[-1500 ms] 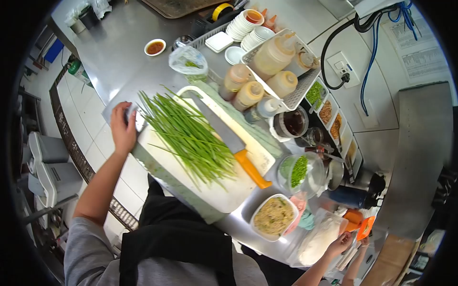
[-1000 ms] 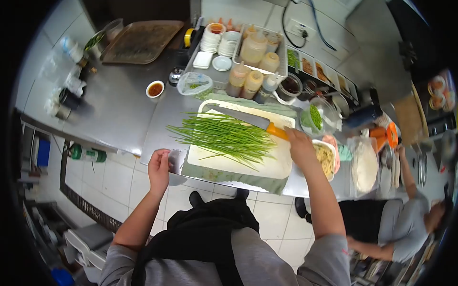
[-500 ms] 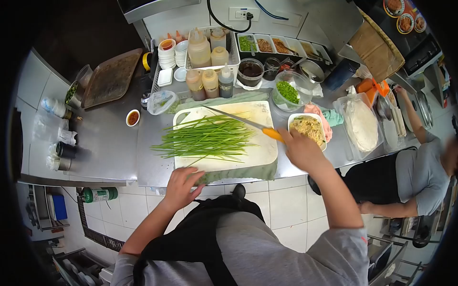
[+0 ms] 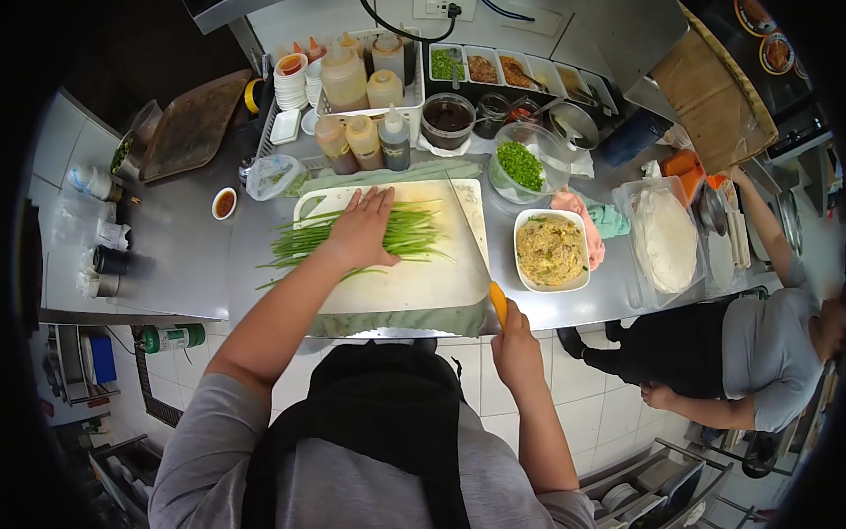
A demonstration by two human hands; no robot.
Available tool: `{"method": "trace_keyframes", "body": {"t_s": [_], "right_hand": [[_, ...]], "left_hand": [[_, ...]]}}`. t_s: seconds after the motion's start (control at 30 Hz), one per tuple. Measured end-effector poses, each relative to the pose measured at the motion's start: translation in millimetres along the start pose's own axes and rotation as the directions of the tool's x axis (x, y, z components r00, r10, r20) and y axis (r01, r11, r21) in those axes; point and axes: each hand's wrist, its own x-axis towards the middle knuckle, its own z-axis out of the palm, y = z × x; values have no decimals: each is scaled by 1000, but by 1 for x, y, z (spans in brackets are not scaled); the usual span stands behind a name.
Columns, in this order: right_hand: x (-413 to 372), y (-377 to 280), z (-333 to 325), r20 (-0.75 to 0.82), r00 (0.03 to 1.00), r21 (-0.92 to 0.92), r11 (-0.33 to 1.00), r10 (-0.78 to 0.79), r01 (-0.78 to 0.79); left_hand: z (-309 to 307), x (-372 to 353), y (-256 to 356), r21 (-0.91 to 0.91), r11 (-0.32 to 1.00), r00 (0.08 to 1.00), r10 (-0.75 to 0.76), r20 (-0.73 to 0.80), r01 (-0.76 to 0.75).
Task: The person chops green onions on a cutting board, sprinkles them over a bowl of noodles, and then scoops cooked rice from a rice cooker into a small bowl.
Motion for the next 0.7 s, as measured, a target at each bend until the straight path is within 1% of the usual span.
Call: {"method": "trace_keyframes", "body": {"t_s": [0.03,0.1,0.13,0.2,0.23,0.27,0.33,0.37,0.43,0.5,0.57,0.63,0.67,0.7], "right_hand": [[3,-2,-1,-7,1000,-2,1000,-13,13],[2,-4,0,-14,1000,-7,1000,-19,19],[0,-5,2,-10,999,-1,1000,-31,31],[-3,-8,6,-7,998,15,998,-55,55],[-7,-8,11,-1,997,19,997,-78,78],[-13,-11,16,-4,998,23,997,-68,69],[-21,-17,23,60,994,49,995,-90,87],[-24,-18,24,51,996,52,996,-80,77],[-29,-20,27,16,997,92,993,-79,77],[-34,-22,33,-15,998,119,991,-54,56],[-38,-22,44,-167,984,110,991,-62,81],[-45,-30,54,-176,983,96,993,-48,65],[-48,-35,58,-176,983,80,995,-51,66],[-51,-42,61,-159,986,78,995,-53,66]], "left_hand": [[-5,4,1,-6,1000,1000,4,3,-4],[-14,7,5,-160,981,980,131,150,-107],[-9,5,8,-163,980,979,137,152,-112],[6,-4,15,-129,978,981,178,76,-167],[10,-10,21,-100,981,984,173,52,-167],[13,-17,23,-99,979,982,183,56,-177],[12,-33,24,-83,971,958,203,-201,-223],[13,-37,24,-81,968,955,217,-202,-237],[15,-43,21,-89,977,971,175,-166,-191],[15,-45,18,-49,972,959,219,-179,-231],[13,-49,11,-13,964,947,258,-190,-265],[7,-56,1,20,959,912,274,-306,-281],[8,-58,-6,17,955,907,287,-307,-296],[10,-60,-14,5,963,936,264,-235,-270]]}}
